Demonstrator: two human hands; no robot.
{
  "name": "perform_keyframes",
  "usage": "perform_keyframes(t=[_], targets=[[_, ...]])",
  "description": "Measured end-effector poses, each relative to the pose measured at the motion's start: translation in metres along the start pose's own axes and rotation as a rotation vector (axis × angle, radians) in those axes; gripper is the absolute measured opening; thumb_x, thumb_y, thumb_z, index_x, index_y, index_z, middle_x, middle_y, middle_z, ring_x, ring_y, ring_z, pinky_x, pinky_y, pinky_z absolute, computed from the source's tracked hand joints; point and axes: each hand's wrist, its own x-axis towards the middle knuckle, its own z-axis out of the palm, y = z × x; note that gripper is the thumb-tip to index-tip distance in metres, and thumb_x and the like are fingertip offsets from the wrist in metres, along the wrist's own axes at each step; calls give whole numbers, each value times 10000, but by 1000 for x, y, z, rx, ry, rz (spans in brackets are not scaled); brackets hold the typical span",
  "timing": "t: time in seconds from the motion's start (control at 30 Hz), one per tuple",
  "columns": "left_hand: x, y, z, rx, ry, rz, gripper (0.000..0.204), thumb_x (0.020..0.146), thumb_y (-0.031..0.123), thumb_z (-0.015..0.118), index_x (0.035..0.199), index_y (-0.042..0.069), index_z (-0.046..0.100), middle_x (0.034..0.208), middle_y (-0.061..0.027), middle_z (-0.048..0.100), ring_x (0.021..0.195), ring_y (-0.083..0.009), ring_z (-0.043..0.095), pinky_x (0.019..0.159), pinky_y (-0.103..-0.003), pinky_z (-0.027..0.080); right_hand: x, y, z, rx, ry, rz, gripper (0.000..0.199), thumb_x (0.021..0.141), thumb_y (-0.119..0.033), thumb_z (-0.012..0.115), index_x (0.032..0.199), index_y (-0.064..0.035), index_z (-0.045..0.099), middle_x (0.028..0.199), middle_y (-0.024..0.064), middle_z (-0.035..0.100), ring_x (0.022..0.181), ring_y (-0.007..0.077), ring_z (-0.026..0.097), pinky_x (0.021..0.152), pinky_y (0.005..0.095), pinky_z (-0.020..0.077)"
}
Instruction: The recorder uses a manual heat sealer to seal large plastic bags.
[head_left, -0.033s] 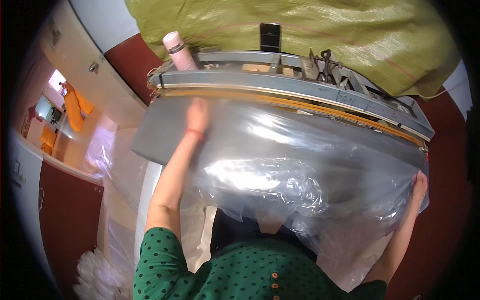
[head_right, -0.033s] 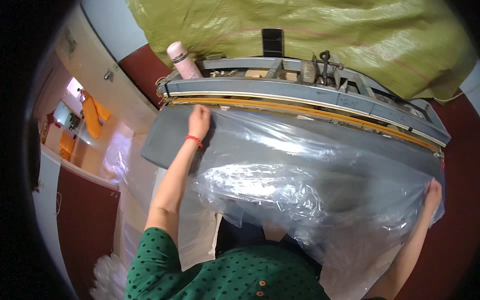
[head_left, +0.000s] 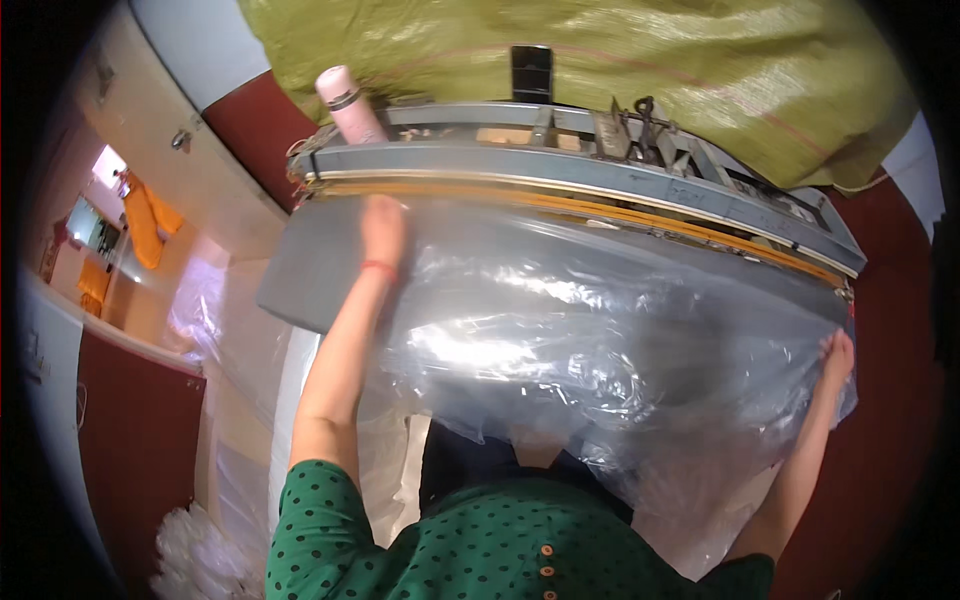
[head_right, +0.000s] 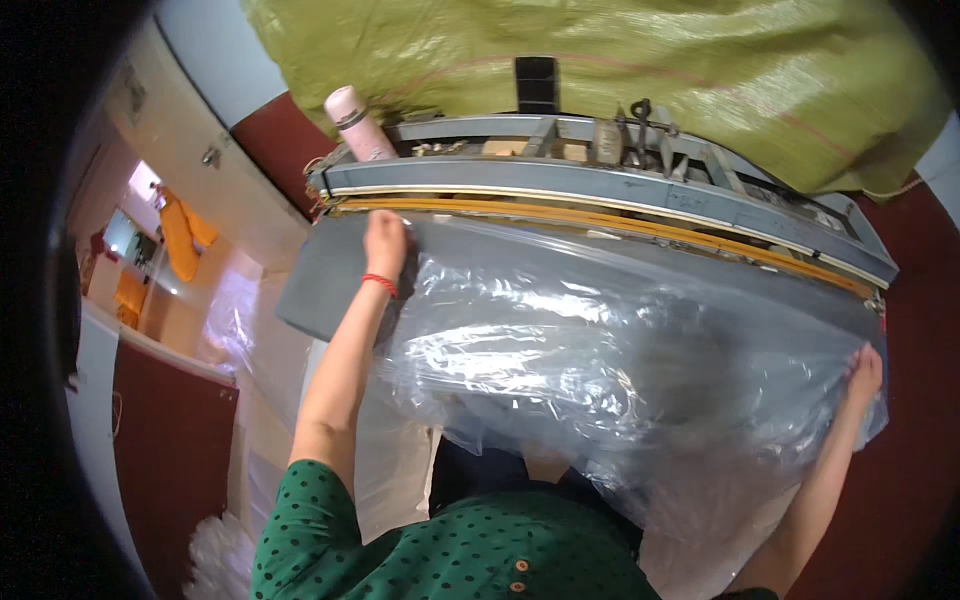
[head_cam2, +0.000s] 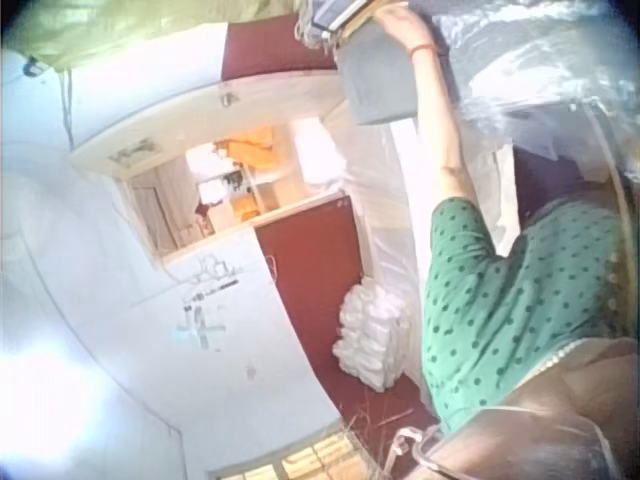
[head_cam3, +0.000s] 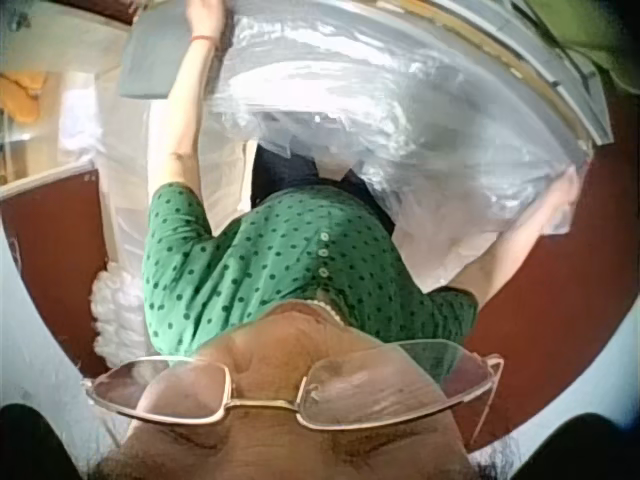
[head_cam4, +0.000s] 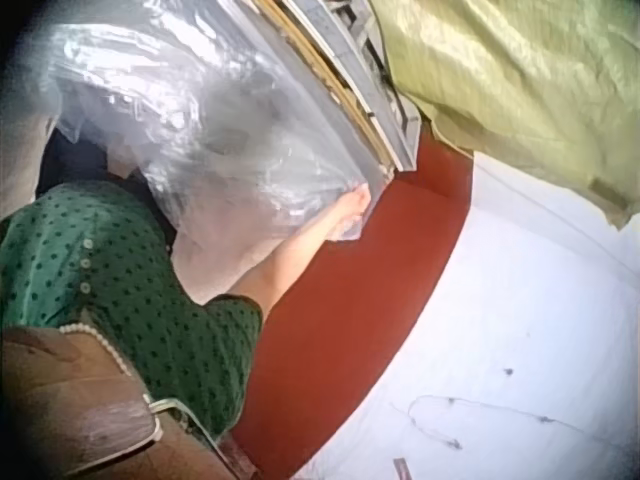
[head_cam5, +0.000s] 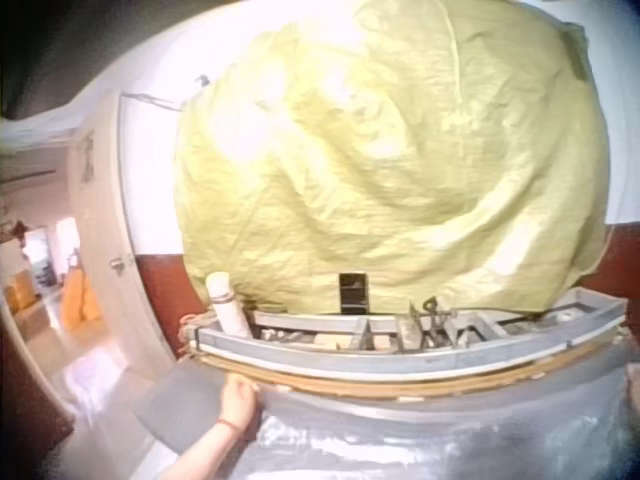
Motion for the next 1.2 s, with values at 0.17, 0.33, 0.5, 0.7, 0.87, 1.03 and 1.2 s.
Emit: perform_keyframes(t=[0.17, 0.33, 0.5, 0.7, 0.87, 1.03, 1.2], targets=[[22, 2, 14, -95, 127, -173, 200, 852, 189, 419, 807, 2, 473, 742, -159, 519, 695, -261, 505, 675, -347, 409, 20, 6, 75, -529, 239, -520, 177, 815, -216, 557, 832, -42, 584, 727, 47, 549, 724, 143, 512, 710, 284, 412], [44, -58, 18, -174, 143, -263, 196, 830, 182, 476, 744, 8, 503, 655, -61, 522, 609, -148, 469, 591, -285, 409, 22, 11, 158, -91, 67, -231, 169, 803, -195, 583, 767, -33, 549, 654, 9, 526, 639, 98, 483, 631, 237, 412], [49, -64, 27, -330, 77, -374, 165, 802, 159, 536, 711, 26, 498, 637, -7, 495, 609, -87, 436, 570, -240, 391, 19, 5, 162, -126, 187, -264, 178, 741, -152, 650, 729, -33, 518, 646, 9, 518, 611, 81, 463, 588, 226, 406], [56, -39, 24, -488, 342, -575, 157, 800, 133, 463, 690, 26, 496, 584, -16, 478, 472, -117, 446, 426, -256, 400, 26, 0, 149, -37, 261, -177, 127, 769, -113, 584, 817, -31, 500, 700, 22, 529, 621, 91, 485, 584, 229, 414], [60, -71, 16, -481, 254, -645, 125, 836, 156, 415, 880, 44, 452, 721, -51, 522, 575, -140, 521, 466, -282, 460, 31, -1, 140, 103, 205, -103, 123, 814, -127, 538, 887, -32, 508, 737, 40, 554, 648, 97, 508, 593, 234, 419], [39, -45, -43, -507, -296, -592, 68, 826, 166, 493, 860, 112, 469, 630, 24, 437, 480, -73, 412, 415, -200, 339, -14, -69, 70, -250, 181, -561, 228, 865, -191, 498, 989, 0, 515, 888, 75, 574, 816, 146, 548, 746, 263, 427], [-9, 69, -130, -587, -239, -327, 165, 810, 129, 535, 963, 83, 495, 791, 19, 448, 688, -46, 434, 556, -197, 394, -60, 8, -86, -370, 773, -311, 321, 873, -228, 456, 1045, 37, 509, 1043, 157, 549, 945, 226, 537, 824, 305, 420]])
